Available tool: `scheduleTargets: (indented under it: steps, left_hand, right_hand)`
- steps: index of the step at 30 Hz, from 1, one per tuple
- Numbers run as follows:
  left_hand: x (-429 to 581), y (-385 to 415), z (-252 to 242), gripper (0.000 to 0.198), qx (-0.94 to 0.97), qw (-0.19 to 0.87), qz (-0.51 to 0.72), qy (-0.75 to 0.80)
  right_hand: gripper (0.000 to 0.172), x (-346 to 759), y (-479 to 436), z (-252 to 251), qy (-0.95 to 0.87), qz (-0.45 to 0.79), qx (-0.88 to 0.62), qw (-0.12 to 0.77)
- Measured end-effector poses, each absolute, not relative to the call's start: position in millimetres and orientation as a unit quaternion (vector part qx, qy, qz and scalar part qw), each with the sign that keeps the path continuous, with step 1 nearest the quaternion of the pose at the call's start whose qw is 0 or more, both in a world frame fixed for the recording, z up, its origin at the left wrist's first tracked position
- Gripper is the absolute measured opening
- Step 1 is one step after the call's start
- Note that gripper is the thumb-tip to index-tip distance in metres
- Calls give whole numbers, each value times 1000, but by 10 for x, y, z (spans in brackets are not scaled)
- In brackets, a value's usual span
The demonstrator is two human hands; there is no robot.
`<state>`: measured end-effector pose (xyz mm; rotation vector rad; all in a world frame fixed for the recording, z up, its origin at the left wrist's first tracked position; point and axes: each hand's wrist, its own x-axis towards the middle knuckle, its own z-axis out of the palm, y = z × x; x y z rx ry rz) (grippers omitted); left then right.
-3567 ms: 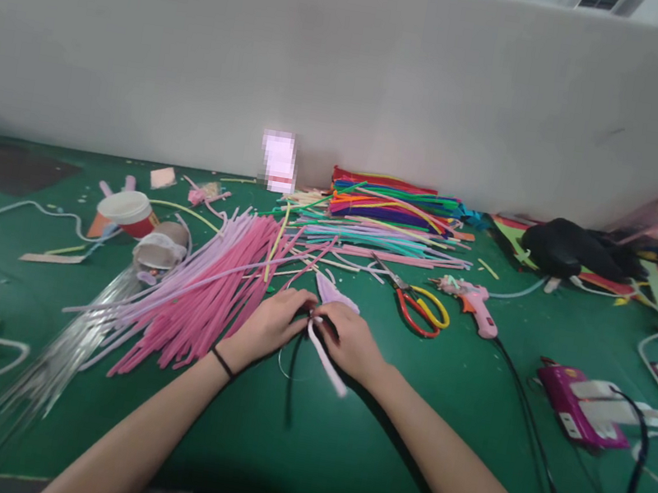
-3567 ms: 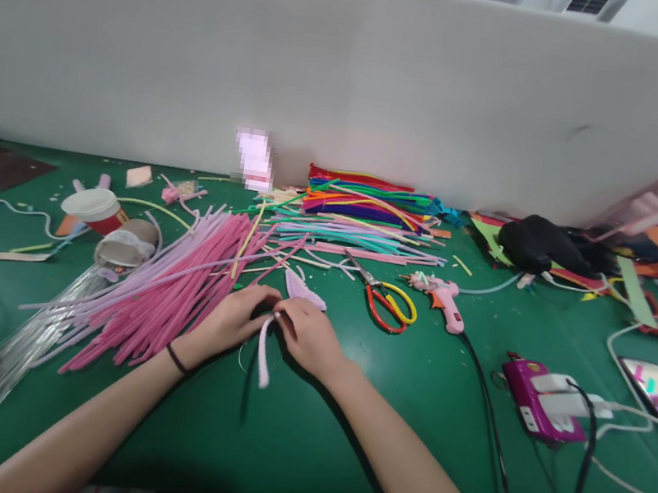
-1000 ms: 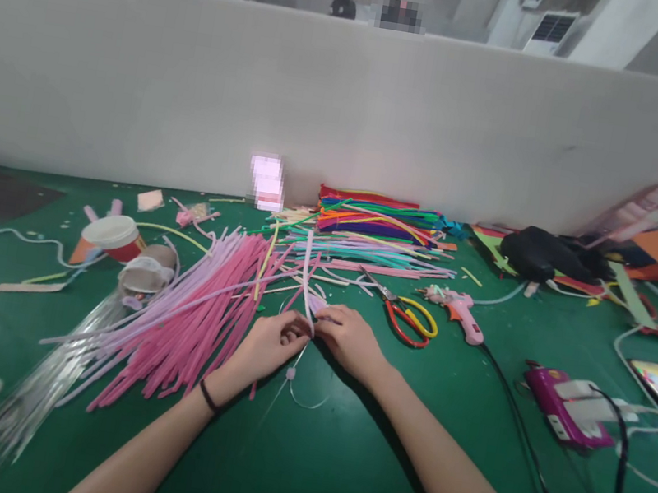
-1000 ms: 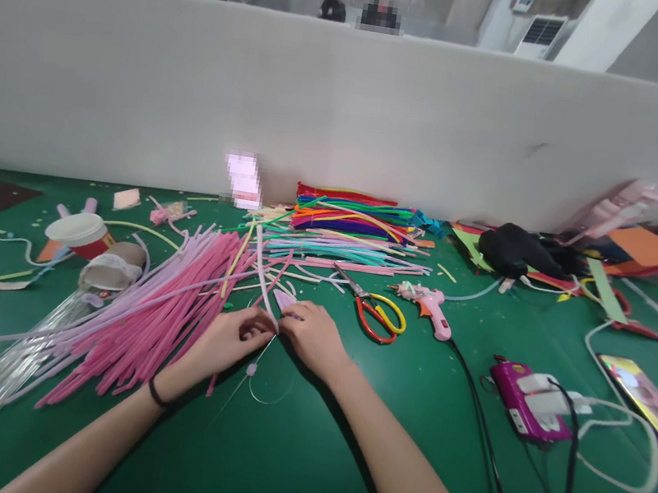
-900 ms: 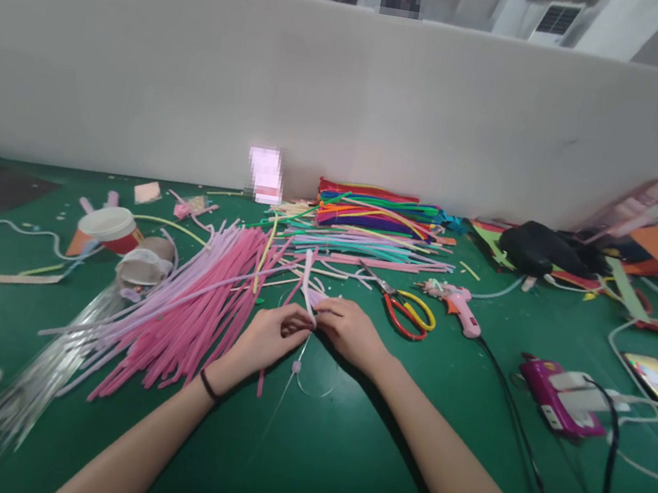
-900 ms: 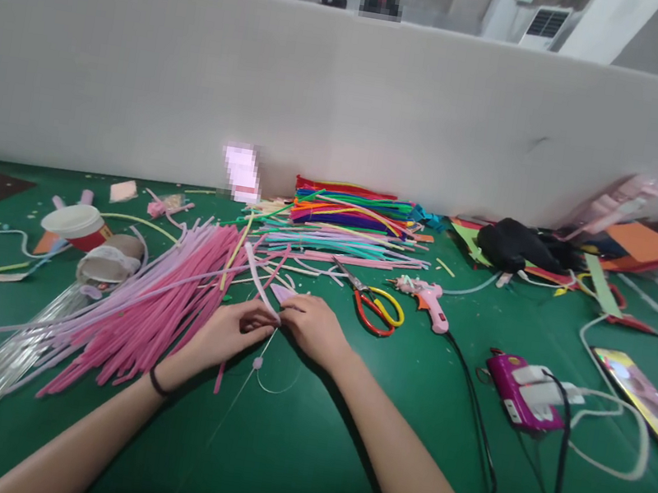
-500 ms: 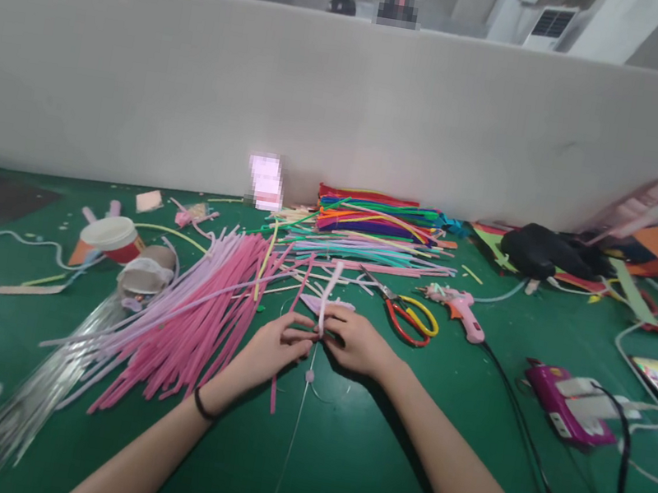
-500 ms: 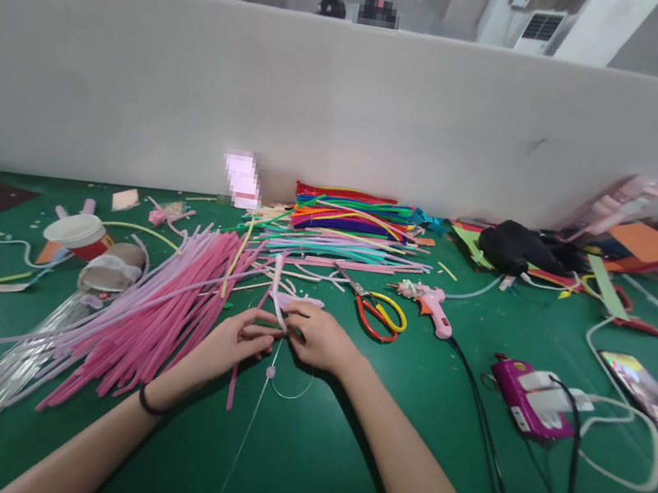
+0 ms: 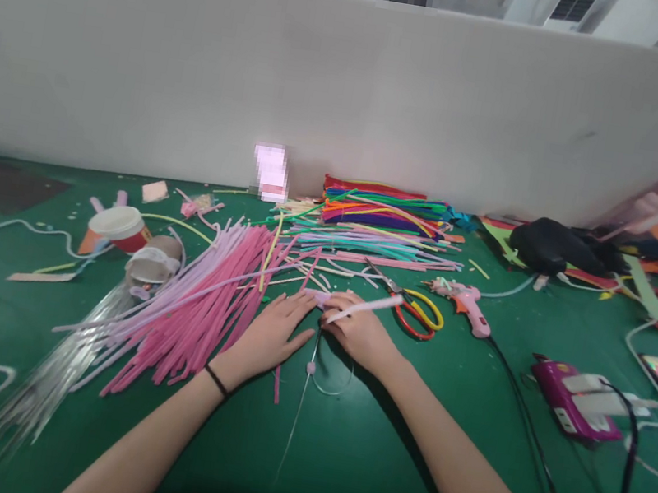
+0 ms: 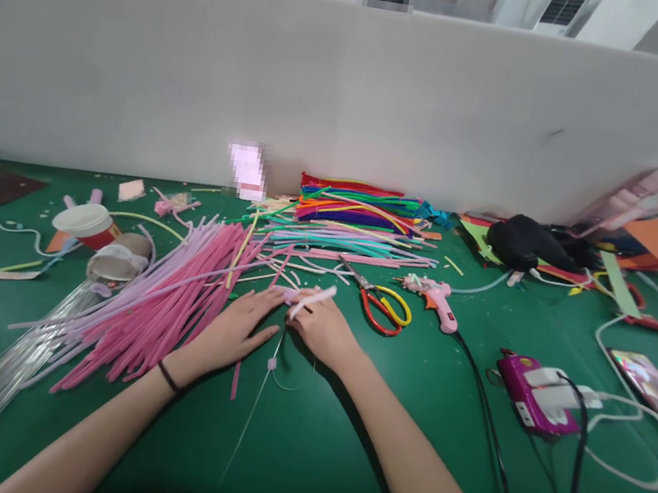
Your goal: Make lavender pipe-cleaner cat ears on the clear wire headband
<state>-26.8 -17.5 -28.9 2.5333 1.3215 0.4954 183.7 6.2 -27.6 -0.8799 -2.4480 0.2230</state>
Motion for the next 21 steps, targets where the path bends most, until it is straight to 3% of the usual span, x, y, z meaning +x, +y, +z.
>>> scheduleTargets:
  steps: [9, 21]
  left_hand:
    - [-134, -286, -327, 47, 855, 46, 180, 485]
    - [-404, -160, -256, 37, 814, 88, 248, 517]
  right_hand:
    - [16, 1814, 31, -281, -881, -38, -426, 202]
    - [13, 1797, 22, -303, -886, -23, -427, 179]
